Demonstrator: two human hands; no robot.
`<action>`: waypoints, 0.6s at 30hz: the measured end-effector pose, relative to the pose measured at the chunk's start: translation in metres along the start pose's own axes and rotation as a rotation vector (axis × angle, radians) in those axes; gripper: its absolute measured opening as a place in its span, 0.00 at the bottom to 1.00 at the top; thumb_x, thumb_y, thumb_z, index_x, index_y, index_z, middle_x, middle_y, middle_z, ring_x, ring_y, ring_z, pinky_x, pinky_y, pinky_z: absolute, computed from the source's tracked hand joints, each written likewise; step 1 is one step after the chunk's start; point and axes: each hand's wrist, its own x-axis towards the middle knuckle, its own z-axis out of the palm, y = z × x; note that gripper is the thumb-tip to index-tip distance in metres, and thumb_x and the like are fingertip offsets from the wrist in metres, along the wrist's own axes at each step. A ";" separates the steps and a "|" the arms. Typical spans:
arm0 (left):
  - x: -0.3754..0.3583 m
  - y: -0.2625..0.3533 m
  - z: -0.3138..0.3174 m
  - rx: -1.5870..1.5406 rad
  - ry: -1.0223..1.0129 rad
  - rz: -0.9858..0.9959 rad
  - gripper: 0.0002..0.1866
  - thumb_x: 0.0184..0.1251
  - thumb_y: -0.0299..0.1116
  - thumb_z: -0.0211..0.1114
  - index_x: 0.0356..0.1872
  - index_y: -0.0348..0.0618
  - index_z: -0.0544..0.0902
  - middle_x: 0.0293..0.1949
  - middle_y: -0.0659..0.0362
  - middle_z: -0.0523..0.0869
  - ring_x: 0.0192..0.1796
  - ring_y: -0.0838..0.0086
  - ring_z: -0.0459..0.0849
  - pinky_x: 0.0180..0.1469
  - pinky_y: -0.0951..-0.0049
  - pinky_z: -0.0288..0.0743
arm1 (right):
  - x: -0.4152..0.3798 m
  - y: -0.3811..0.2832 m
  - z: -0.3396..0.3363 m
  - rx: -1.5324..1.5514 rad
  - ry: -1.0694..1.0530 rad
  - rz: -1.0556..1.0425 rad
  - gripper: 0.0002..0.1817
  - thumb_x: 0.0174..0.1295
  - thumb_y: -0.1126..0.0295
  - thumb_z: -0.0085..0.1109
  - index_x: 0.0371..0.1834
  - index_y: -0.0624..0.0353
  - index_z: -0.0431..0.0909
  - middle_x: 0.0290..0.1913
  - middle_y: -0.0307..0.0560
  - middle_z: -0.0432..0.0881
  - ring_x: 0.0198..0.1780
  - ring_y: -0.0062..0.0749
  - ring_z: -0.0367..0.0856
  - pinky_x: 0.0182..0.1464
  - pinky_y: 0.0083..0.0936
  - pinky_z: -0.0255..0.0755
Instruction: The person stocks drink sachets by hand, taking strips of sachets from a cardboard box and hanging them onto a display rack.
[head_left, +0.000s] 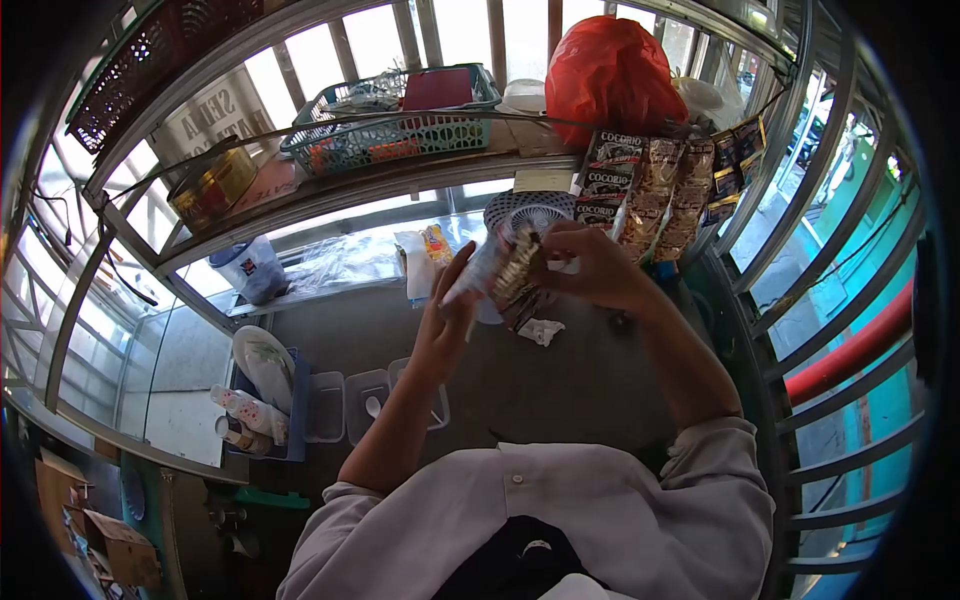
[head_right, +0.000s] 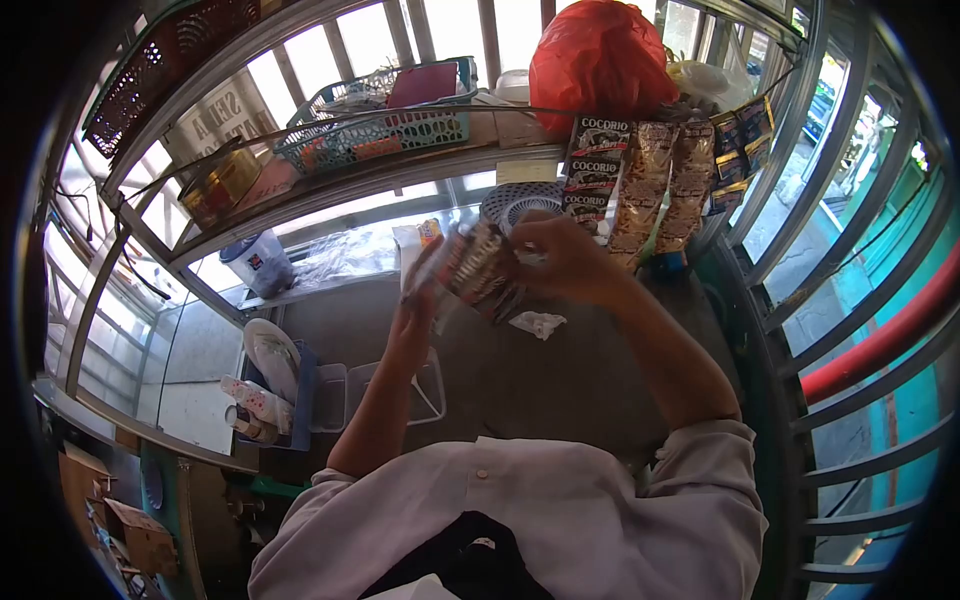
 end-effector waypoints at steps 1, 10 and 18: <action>0.001 0.009 -0.001 0.357 0.024 0.201 0.35 0.63 0.49 0.62 0.67 0.42 0.65 0.60 0.51 0.70 0.62 0.60 0.69 0.64 0.61 0.62 | -0.003 -0.001 -0.007 -0.188 0.017 0.039 0.14 0.59 0.60 0.64 0.35 0.60 0.79 0.31 0.44 0.82 0.35 0.22 0.81 0.35 0.29 0.71; -0.006 0.016 0.019 1.351 0.176 0.344 0.44 0.42 0.45 0.76 0.65 0.52 0.67 0.50 0.50 0.66 0.56 0.55 0.63 0.62 0.54 0.51 | 0.009 -0.007 -0.040 -0.121 0.400 0.219 0.12 0.57 0.65 0.60 0.40 0.57 0.73 0.28 0.48 0.81 0.29 0.41 0.82 0.32 0.34 0.73; 0.072 -0.008 0.041 1.086 -0.050 0.393 0.40 0.57 0.48 0.67 0.71 0.55 0.60 0.61 0.49 0.62 0.62 0.52 0.62 0.60 0.51 0.53 | 0.089 0.001 -0.092 -0.914 0.582 0.264 0.14 0.54 0.64 0.58 0.43 0.53 0.74 0.32 0.51 0.82 0.35 0.44 0.84 0.34 0.39 0.77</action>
